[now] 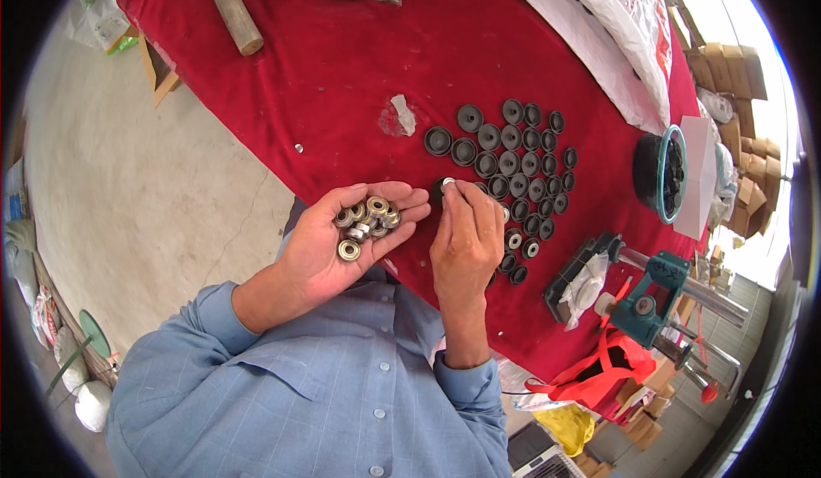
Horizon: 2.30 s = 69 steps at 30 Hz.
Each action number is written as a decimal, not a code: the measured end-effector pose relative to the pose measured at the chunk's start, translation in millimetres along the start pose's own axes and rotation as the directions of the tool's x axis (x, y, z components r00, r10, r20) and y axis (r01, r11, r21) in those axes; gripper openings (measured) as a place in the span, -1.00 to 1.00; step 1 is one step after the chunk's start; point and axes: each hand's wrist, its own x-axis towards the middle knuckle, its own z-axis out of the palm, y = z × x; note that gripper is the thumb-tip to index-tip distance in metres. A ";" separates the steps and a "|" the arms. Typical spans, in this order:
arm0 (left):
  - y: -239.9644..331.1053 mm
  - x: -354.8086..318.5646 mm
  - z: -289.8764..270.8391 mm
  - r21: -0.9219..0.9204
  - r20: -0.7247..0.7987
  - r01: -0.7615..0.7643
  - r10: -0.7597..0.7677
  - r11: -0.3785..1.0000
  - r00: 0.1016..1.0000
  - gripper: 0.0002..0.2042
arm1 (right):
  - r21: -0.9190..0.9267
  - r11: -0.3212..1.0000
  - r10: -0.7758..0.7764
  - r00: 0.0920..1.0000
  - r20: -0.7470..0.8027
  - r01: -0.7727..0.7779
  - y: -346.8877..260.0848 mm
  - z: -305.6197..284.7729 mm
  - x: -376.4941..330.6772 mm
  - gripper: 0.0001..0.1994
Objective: The person assembles metal rings into black rubber gaskets by hand, then secures them with a mallet.
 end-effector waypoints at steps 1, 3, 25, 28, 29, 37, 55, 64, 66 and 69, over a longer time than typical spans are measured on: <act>-0.1 0.3 -0.7 -0.002 0.001 0.002 -0.002 1.000 1.000 -0.53 | -0.009 1.000 0.001 1.000 -0.005 -0.001 0.4 -1.0 -0.9 -0.77; 0.8 0.0 -4.9 -0.018 0.046 0.011 -0.011 1.000 0.999 -0.53 | -0.071 0.997 -0.019 1.000 0.003 0.019 -2.7 -1.8 -5.0 -0.75; -2.9 -0.8 7.3 0.101 -0.046 -0.004 0.009 0.995 0.999 -0.53 | -0.319 0.947 -0.021 0.998 0.061 0.040 -13.2 -5.4 -18.9 -0.68; -4.8 -0.7 11.6 0.118 -0.051 -0.022 0.028 0.993 0.998 -0.52 | -0.342 0.940 -0.009 0.999 0.048 0.024 -14.7 -3.1 -26.2 -0.67; -5.3 -0.8 11.8 0.113 -0.066 -0.026 0.034 0.993 0.997 -0.52 | -0.308 0.951 -0.010 0.999 0.051 0.026 -13.0 -3.8 -25.1 -0.66; -13.2 -2.3 6.5 0.189 -0.014 -0.077 0.081 0.979 0.997 -0.48 | 0.300 0.945 0.110 0.989 0.094 -0.133 -37.0 -28.8 -19.4 -0.63; -32.9 16.6 9.6 -0.030 0.002 0.132 -0.132 0.991 0.991 -0.51 | 0.161 0.877 0.477 0.860 -0.182 -0.453 66.6 -82.3 -32.3 -0.71; -28.4 19.4 -2.2 -0.012 0.079 0.203 -0.202 0.979 0.976 -0.50 | -0.036 0.918 0.383 0.906 -0.181 -0.396 109.2 -65.5 -38.7 -0.79; -28.3 20.0 -1.6 0.000 0.087 0.201 -0.200 0.980 0.976 -0.50 | -0.022 0.912 0.401 0.903 -0.153 -0.409 106.0 -64.8 -41.7 -0.81; -30.1 19.9 4.8 0.005 -0.033 0.177 -0.177 0.984 0.984 -0.52 | -0.078 0.936 0.332 0.935 -0.127 -0.343 108.5 -65.7 -48.3 -0.72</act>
